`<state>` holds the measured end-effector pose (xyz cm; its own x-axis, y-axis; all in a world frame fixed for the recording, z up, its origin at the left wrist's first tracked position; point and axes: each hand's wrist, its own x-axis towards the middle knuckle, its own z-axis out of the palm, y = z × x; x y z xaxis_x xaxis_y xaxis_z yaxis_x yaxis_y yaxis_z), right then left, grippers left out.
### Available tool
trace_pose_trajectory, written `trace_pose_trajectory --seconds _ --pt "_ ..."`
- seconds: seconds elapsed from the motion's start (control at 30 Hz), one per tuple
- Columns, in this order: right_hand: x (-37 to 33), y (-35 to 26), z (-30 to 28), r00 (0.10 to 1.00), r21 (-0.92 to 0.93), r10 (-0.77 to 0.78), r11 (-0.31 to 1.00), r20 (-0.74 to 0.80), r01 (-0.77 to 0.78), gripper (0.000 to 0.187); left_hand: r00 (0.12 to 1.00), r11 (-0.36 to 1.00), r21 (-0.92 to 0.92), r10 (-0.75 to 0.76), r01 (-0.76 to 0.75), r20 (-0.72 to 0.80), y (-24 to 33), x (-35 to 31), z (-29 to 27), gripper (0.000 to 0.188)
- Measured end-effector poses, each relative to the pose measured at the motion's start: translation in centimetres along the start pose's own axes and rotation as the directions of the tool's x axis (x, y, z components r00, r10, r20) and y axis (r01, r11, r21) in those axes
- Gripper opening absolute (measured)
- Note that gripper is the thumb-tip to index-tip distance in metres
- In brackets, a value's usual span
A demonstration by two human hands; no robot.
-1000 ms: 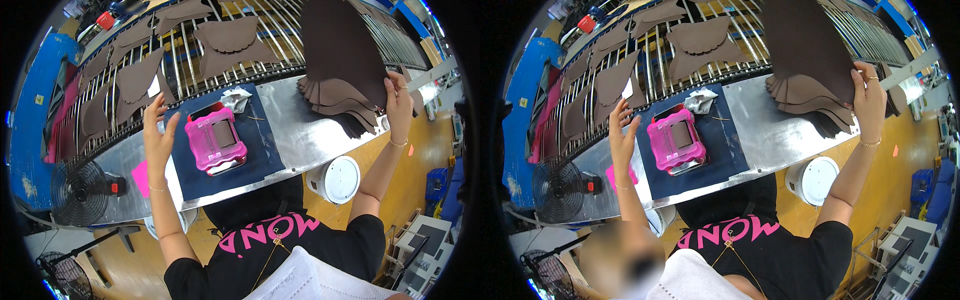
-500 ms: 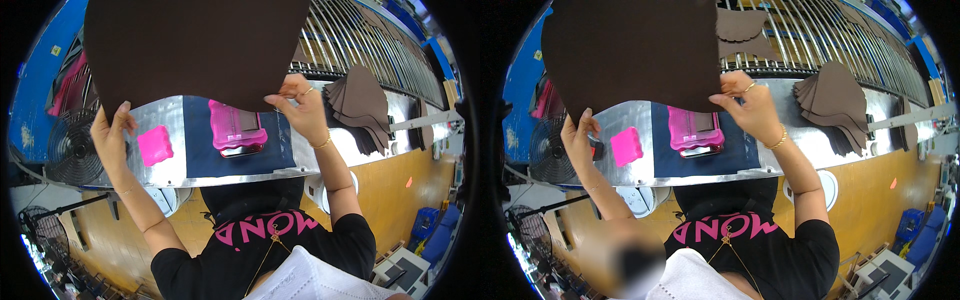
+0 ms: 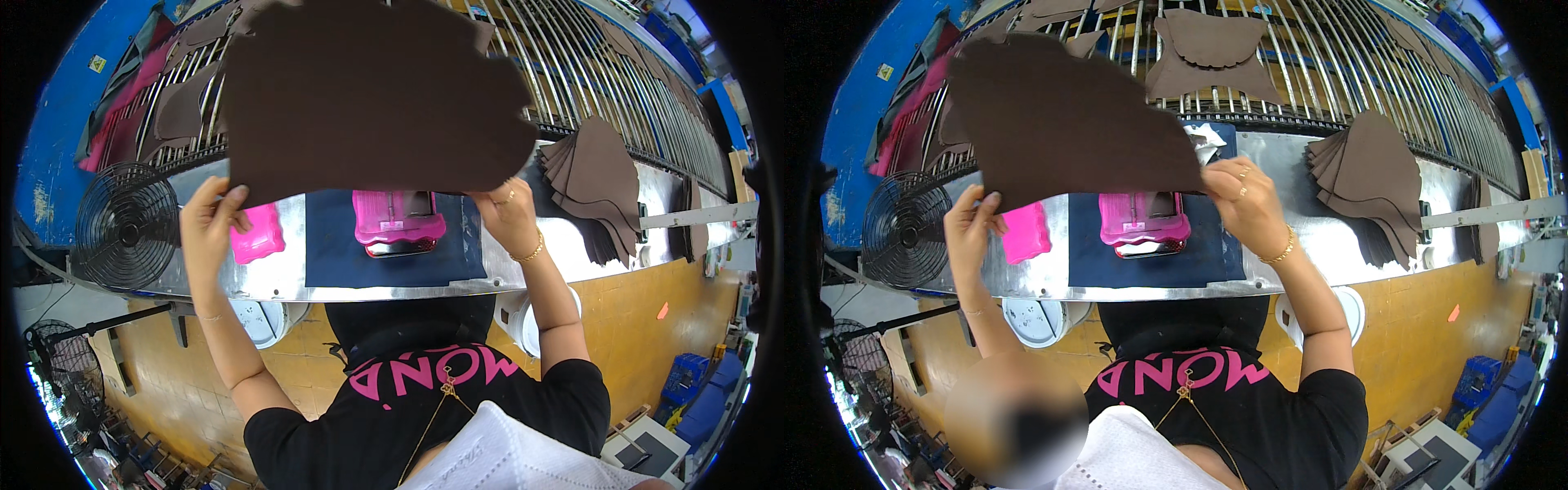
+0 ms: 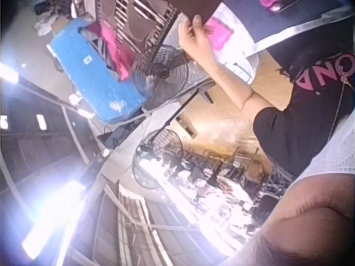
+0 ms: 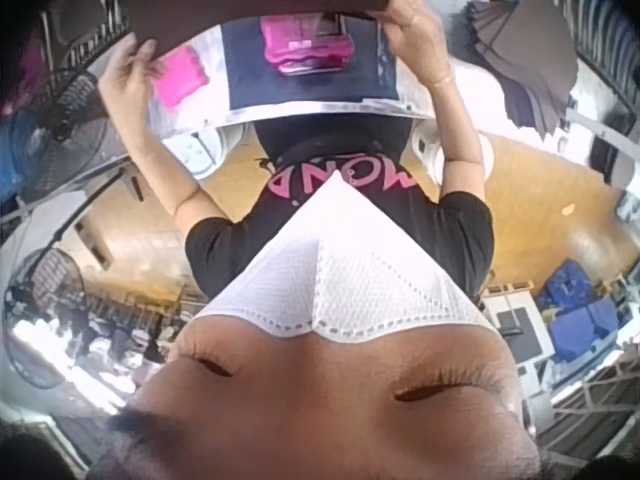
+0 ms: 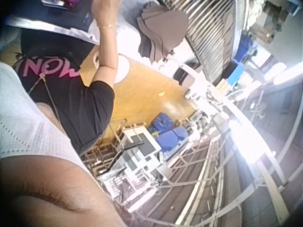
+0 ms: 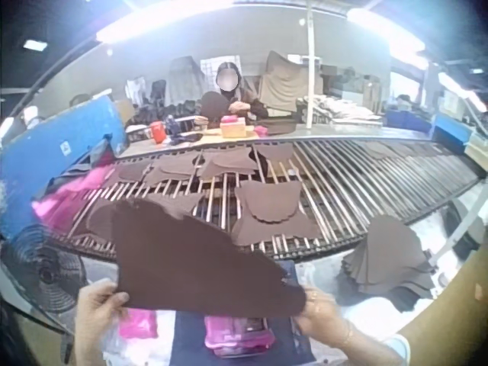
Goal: The person repeatedly picks up brown fabric pieces from a stack and places them onto a moving conveyor belt. The person handles the pieces one at a time, spacing them along the belt as it moves. A pink handheld device and a white container are visible on the work surface.
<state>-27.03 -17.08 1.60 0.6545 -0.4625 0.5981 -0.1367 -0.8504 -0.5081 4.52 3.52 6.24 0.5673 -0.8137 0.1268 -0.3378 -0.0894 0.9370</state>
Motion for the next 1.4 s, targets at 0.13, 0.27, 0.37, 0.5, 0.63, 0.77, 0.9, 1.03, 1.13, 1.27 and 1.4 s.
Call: trace_pose_trajectory --seconds 0.13,0.27,0.37,0.5,0.63,0.77,0.9,1.03,1.13,1.27,1.4 --pt "-4.5 2.5 -1.5 0.979 -0.003 0.203 0.979 -0.034 -0.203 0.014 0.982 0.992 0.125 -0.02 -0.004 0.188 0.7 1.1 4.2 0.008" --pt "-9.4 4.2 -3.6 0.885 0.045 0.456 0.89 -0.093 -0.454 0.01 0.937 0.975 0.188 0.048 -0.119 0.345 2.4 2.1 8.3 0.007" --pt "-12.3 4.8 -6.6 0.824 0.175 0.519 0.854 -0.228 -0.49 0.015 0.841 0.881 0.207 0.3 -0.425 0.45 3.5 3.1 11.5 0.008" --pt "-14.4 5.1 -13.8 0.775 0.194 0.514 0.858 -0.369 -0.476 0.006 0.692 0.743 0.21 0.428 -0.636 0.581 5.1 3.7 15.8 0.012" --pt "-13.6 3.8 -21.4 0.728 0.097 0.519 0.837 -0.448 -0.538 0.02 0.536 0.713 0.058 0.468 -0.699 0.702 8.1 5.6 19.5 0.028" --pt "-10.6 2.8 -25.6 0.78 -0.054 0.516 0.821 -0.354 -0.568 0.02 0.584 0.822 -0.244 0.544 -0.514 0.602 12.7 9.5 21.7 0.052" --pt "-7.7 3.7 -26.2 0.804 -0.162 0.57 0.789 -0.171 -0.593 0.019 0.588 0.915 -0.26 0.398 -0.308 0.705 15.1 12.7 23.2 0.029" --pt "-7.3 6.4 -24.8 0.744 -0.132 0.515 0.778 -0.425 -0.614 0.02 0.711 0.959 -0.276 0.242 -0.07 0.66 12.7 16.2 24.6 0.024" --pt "-8.9 8.2 -24.5 0.634 -0.049 0.568 0.724 -0.524 -0.688 0.022 0.84 0.933 -0.342 0.094 0.113 0.534 8.6 19.6 25.4 0.017" --pt "-12.4 9.8 -23.3 0.531 -0.249 0.636 0.483 -0.559 -0.84 0.023 0.915 0.826 -0.479 -0.104 0.297 0.389 2.5 24.4 27.9 0.032" --pt "-15.0 11.4 -22.3 0.518 -0.293 0.636 0.432 -0.572 -0.853 0.021 0.883 0.734 -0.514 -0.261 0.445 0.391 -2.6 27.9 31.0 0.043"
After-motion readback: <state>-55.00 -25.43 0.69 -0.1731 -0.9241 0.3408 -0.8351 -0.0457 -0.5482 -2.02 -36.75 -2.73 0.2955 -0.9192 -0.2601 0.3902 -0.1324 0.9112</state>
